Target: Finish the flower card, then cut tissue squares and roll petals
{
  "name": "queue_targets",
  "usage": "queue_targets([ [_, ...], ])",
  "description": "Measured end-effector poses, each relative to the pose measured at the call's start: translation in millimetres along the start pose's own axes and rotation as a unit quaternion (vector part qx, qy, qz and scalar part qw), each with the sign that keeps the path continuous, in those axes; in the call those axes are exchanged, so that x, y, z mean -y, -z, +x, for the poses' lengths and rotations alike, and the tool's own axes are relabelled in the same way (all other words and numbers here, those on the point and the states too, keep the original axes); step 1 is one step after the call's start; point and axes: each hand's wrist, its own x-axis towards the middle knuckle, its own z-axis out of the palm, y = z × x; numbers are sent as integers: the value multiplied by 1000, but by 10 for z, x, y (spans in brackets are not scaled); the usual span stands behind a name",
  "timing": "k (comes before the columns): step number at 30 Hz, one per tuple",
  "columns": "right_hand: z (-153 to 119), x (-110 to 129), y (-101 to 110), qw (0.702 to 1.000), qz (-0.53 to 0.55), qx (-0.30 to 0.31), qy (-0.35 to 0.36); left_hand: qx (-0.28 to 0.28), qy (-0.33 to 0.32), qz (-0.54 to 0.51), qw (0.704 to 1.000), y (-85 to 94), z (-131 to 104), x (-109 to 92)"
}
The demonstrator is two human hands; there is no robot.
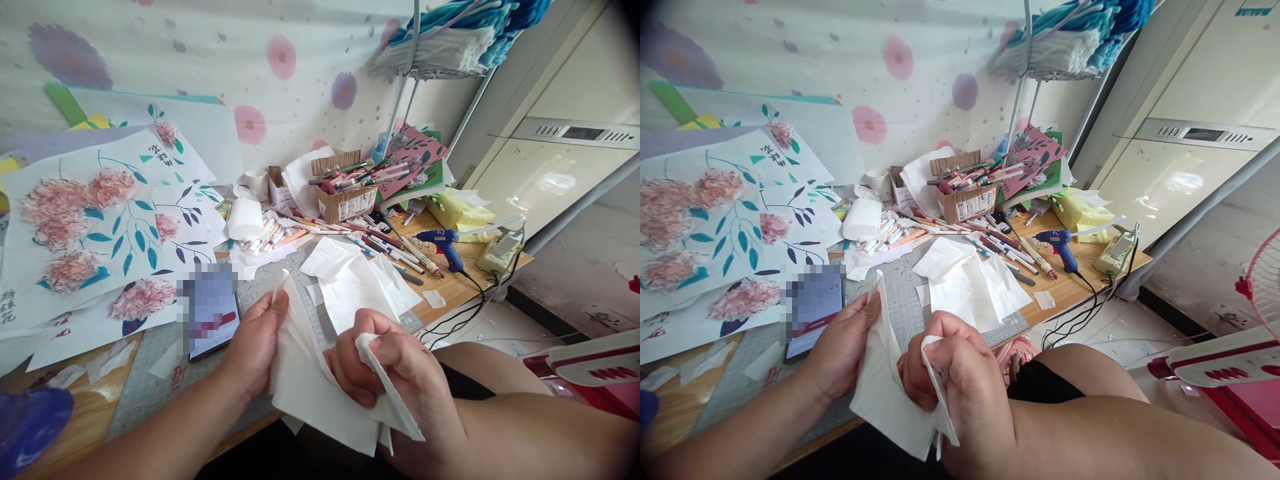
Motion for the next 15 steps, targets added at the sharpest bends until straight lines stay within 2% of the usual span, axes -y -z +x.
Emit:
queue_targets([
  [11,-76,-90,-26,1000,13,-3,12,22,11,-6,1000,-21,-35,-4],
  [15,-67,-51,-50,1000,1,-6,10,34,19,-17,999,-11,-18,-29],
])
